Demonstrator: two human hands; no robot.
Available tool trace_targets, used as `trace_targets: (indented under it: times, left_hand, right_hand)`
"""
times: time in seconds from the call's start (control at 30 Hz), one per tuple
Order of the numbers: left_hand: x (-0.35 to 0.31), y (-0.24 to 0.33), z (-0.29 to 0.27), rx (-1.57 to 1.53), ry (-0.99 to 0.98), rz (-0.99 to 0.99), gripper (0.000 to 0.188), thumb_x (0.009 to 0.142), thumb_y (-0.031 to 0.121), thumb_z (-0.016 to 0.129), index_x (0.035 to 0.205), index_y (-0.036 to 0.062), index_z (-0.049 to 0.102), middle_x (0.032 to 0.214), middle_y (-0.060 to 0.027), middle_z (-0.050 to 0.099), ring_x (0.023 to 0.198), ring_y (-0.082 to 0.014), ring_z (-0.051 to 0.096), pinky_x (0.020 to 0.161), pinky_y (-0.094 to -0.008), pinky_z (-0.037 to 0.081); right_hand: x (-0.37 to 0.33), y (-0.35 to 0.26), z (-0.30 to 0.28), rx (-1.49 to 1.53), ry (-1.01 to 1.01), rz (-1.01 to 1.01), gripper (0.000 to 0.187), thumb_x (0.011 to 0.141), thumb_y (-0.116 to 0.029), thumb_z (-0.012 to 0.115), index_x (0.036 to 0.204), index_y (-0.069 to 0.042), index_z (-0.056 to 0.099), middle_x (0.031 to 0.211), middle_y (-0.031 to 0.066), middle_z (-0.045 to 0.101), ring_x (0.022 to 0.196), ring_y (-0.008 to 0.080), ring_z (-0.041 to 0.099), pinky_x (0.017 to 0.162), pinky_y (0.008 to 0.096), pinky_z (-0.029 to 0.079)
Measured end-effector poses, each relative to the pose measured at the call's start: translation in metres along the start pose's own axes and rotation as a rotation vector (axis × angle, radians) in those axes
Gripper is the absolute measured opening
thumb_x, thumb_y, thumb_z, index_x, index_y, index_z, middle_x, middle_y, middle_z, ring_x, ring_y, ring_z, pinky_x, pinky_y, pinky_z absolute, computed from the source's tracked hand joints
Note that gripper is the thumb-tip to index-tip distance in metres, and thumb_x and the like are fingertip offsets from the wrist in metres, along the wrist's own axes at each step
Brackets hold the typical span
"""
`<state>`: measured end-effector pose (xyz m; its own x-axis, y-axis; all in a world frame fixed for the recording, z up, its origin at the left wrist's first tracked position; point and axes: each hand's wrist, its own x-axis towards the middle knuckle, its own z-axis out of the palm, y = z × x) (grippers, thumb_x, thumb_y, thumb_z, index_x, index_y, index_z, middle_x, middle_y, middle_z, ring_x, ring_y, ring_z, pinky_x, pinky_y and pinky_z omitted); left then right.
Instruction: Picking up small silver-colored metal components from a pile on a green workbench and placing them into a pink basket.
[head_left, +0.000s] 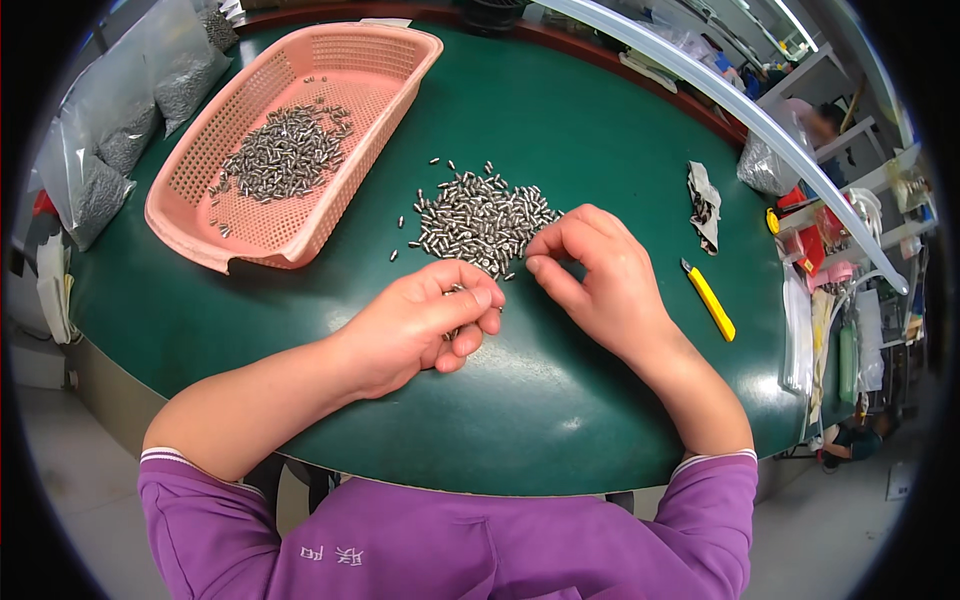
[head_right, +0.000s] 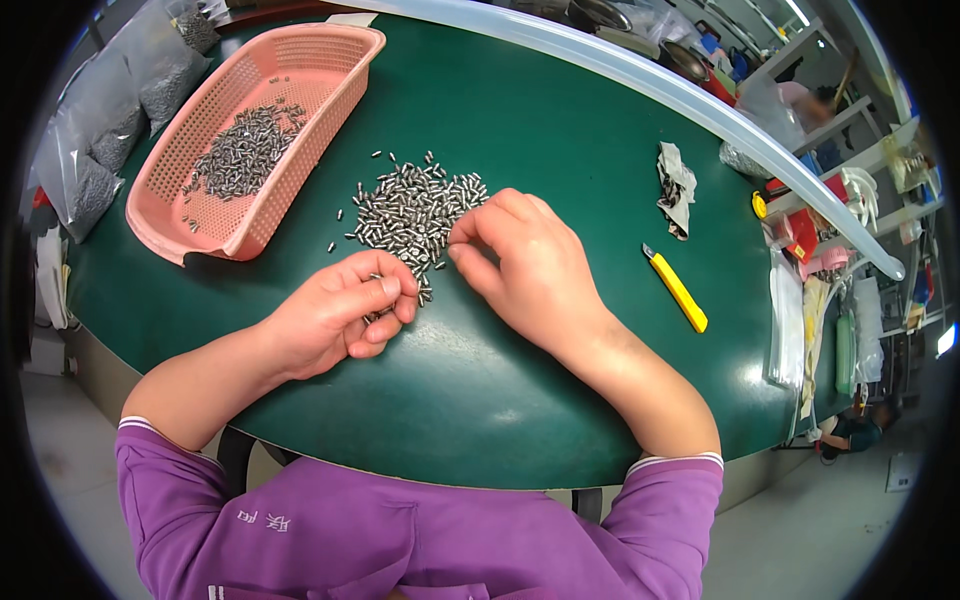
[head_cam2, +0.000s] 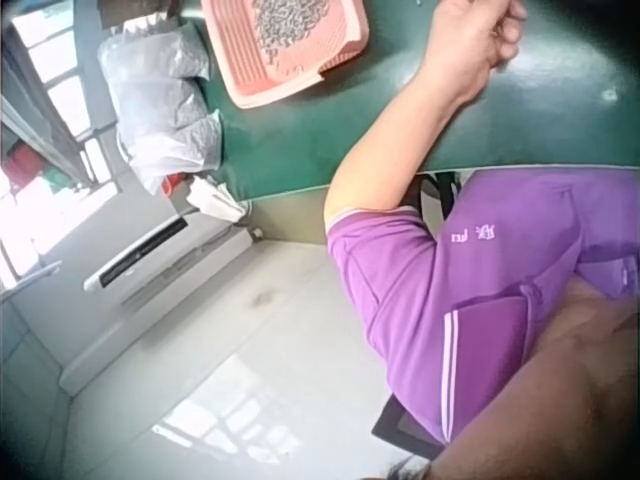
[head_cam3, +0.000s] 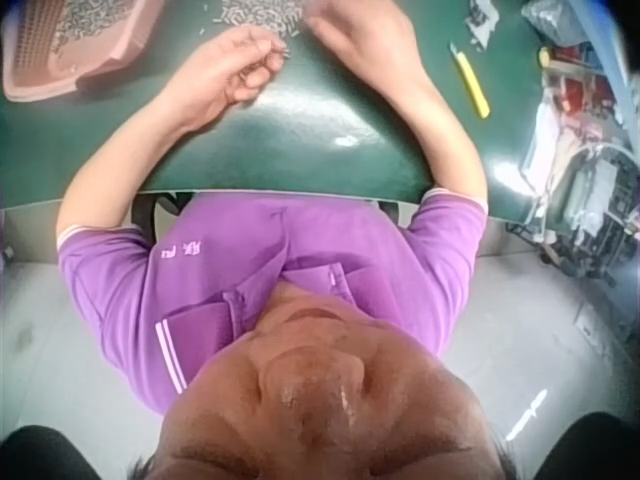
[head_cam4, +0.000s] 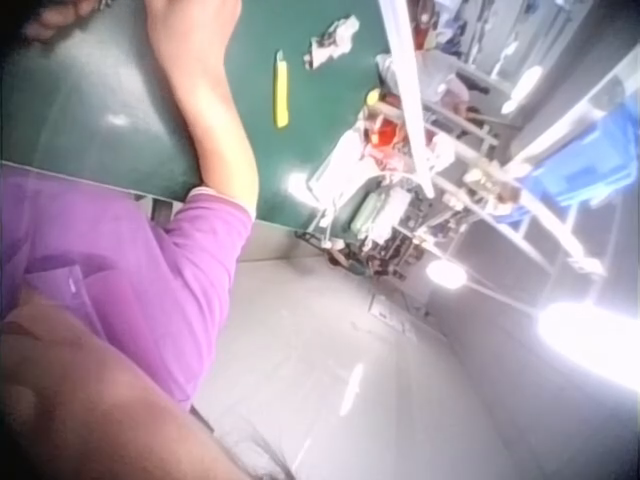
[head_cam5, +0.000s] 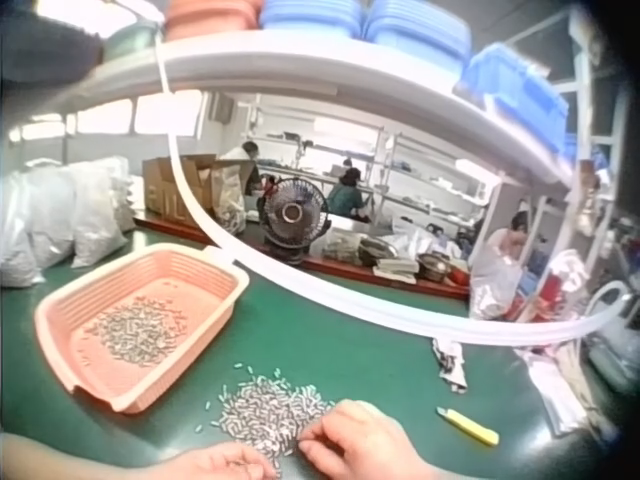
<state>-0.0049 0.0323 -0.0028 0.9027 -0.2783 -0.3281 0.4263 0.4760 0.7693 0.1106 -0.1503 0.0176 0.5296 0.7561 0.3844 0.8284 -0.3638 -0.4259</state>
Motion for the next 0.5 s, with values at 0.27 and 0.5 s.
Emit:
trace_targets:
  times: [0.27, 0.5]
  left_hand:
    - [0.0, 0.001, -0.005, -0.111, -0.03, 0.036, 0.027, 0.098, 0.027, 0.04, 0.093, 0.0034, 0.05, 0.088, -0.0095, 0.052, 0.065, -0.0123, 0.045, 0.052, -0.024, 0.037]
    - [0.0, 0.003, 0.001, -0.104, 0.029, 0.008, 0.026, 0.099, 0.024, 0.037, 0.091, 0.0031, 0.049, 0.087, -0.0106, 0.052, 0.063, -0.0116, 0.042, 0.047, -0.0225, 0.034]
  right_hand:
    - [0.003, 0.025, -0.005, -0.211, 0.045, 0.045, 0.024, 0.075, -0.002, 0.063, 0.099, -0.005, 0.062, 0.09, 0.0094, 0.06, 0.089, 0.0274, 0.059, 0.077, 0.0357, 0.049]
    - [-0.002, 0.026, 0.001, -0.106, -0.041, 0.047, 0.032, 0.077, -0.001, 0.061, 0.109, -0.003, 0.06, 0.098, 0.0126, 0.059, 0.091, 0.0279, 0.06, 0.08, 0.0347, 0.049]
